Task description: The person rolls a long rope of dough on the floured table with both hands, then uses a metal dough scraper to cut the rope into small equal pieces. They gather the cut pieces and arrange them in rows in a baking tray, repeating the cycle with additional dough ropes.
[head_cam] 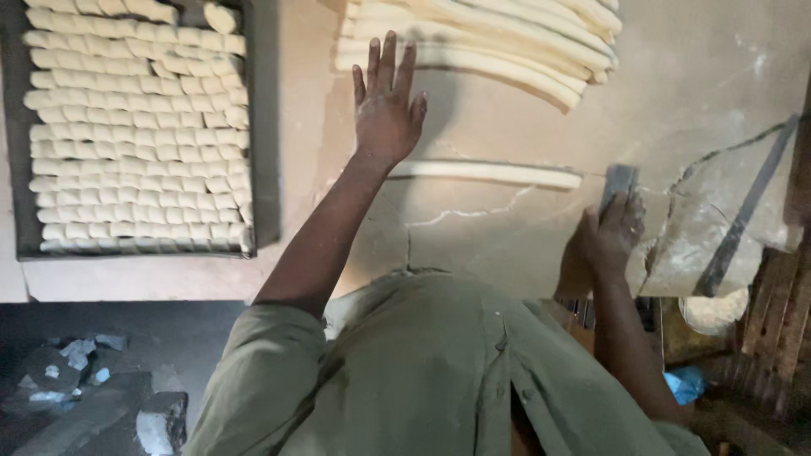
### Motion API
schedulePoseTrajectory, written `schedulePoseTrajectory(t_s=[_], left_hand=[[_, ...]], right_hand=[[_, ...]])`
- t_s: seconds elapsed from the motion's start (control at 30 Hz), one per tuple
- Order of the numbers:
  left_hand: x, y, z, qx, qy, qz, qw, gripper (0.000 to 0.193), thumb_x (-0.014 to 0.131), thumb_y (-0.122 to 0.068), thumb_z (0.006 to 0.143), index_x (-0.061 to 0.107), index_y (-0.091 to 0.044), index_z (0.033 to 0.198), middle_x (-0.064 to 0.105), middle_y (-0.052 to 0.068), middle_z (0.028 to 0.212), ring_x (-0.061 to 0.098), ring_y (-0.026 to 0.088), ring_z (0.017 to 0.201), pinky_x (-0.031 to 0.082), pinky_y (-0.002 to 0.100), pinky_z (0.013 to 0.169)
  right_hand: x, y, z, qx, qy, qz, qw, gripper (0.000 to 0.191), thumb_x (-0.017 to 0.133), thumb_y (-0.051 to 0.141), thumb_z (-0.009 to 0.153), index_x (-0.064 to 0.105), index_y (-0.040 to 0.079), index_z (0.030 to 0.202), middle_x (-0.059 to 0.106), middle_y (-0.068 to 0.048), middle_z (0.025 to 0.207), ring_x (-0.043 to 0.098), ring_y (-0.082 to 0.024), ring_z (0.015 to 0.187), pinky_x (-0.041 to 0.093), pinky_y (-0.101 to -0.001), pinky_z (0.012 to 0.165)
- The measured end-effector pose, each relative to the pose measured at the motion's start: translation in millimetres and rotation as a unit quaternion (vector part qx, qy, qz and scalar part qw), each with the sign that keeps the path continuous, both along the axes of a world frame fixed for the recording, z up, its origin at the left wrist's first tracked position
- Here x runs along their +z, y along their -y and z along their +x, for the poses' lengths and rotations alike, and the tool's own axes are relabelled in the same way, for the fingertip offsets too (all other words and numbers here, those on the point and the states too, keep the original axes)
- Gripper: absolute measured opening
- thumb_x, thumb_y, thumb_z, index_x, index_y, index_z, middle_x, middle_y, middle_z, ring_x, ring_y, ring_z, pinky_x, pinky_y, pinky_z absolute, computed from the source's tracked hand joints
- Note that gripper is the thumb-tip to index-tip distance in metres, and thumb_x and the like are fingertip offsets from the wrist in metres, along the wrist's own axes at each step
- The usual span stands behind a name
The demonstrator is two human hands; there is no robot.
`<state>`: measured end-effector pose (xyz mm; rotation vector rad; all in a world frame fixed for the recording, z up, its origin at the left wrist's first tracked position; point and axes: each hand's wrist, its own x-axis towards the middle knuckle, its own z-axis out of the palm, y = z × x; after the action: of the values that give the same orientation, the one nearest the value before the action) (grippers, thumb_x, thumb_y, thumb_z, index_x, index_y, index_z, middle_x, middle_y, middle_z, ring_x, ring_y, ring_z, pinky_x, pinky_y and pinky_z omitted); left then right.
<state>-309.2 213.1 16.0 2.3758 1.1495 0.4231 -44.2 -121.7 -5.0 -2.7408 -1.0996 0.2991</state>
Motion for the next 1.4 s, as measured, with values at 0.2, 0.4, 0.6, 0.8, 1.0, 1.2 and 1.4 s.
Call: schedulePoseTrajectory(t_s=[0.2,0.4,0.6,0.8,1.0,1.2,1.4], left_hand=[[-41.0,147.1,-19.1,0.002,-0.13,0.004,0.991,0.071,0.055,-0.046,0.103,0.032,-0.021,0.165,0.01,0.014,0.173,0.0,0.044,0.158,-0.005,0.071,0.121],[-43.4,288.1,-35.1,-0.013,-0.287,-0.071,0.955,0.084,0.051,-0.046,0.095,0.02,-0.015,0.166,0.004,0.023,0.172,-0.001,0.048,0.157,-0.003,0.07,0.12],[-22.7,289.7,83.9,-0.101,-0.172,-0.025,0.98,0.073,0.04,-0.045,0.102,0.02,-0.019,0.167,0.011,0.014,0.174,0.001,0.045,0.158,-0.009,0.075,0.116],[-1.5,143.5,131.5,0.005,-0.199,-0.019,0.98,0.069,0.029,-0.045,0.108,0.015,-0.015,0.169,0.009,0.016,0.173,0.001,0.037,0.16,-0.009,0.073,0.121],[-12.1,161.0,62.1,-0.213,-0.147,0.032,0.965,0.073,0.036,-0.047,0.107,0.007,-0.014,0.165,0.005,0.015,0.173,-0.003,0.036,0.159,-0.002,0.059,0.128],[-0.3,266.3,-19.3,-0.316,-0.25,-0.028,0.915,0.078,0.044,-0.051,0.1,0.011,-0.017,0.162,-0.005,0.009,0.173,-0.008,0.036,0.156,-0.002,0.064,0.12],[5.0,245.3,-45.1,-0.266,-0.246,-0.009,0.932,0.075,0.04,-0.048,0.101,0.015,-0.018,0.166,-0.001,0.008,0.174,-0.002,0.033,0.16,-0.007,0.067,0.121]], right_hand=[[2.5,32.1,8.0,0.089,0.031,0.138,0.986,0.064,0.052,0.036,0.111,0.036,-0.003,0.159,0.024,-0.036,0.166,0.018,-0.054,0.156,0.014,-0.0629,0.128],[10.3,76.2,-31.2,0.224,-0.002,0.15,0.963,0.047,0.046,0.023,0.11,0.043,-0.002,0.15,0.031,-0.033,0.164,0.026,-0.054,0.159,0.02,-0.0645,0.133],[23.8,11.3,-35.8,0.326,0.061,0.081,0.94,0.06,0.049,0.036,0.108,0.043,0.009,0.161,0.026,-0.035,0.165,0.021,-0.057,0.155,0.013,-0.0728,0.125],[37.4,-129.7,7.3,0.256,0.08,0.149,0.952,0.064,0.05,0.046,0.116,0.04,0.009,0.167,0.018,-0.033,0.168,0.02,-0.058,0.153,0.025,-0.0709,0.121],[23.2,-76.8,-9.9,0.326,0.087,0.143,0.93,0.056,0.049,0.032,0.115,0.043,0.0,0.161,0.028,-0.03,0.167,0.025,-0.051,0.157,0.03,-0.0615,0.128],[12.5,62.7,-94.3,0.219,0.058,0.094,0.97,0.062,0.047,0.034,0.108,0.039,-0.003,0.156,0.027,-0.038,0.161,0.019,-0.055,0.154,0.012,-0.0709,0.124],[19.7,21.7,-184.0,0.228,0.061,0.068,0.969,0.059,0.046,0.044,0.106,0.039,0.02,0.159,0.02,-0.026,0.169,0.011,-0.051,0.157,0.005,-0.0747,0.121]])
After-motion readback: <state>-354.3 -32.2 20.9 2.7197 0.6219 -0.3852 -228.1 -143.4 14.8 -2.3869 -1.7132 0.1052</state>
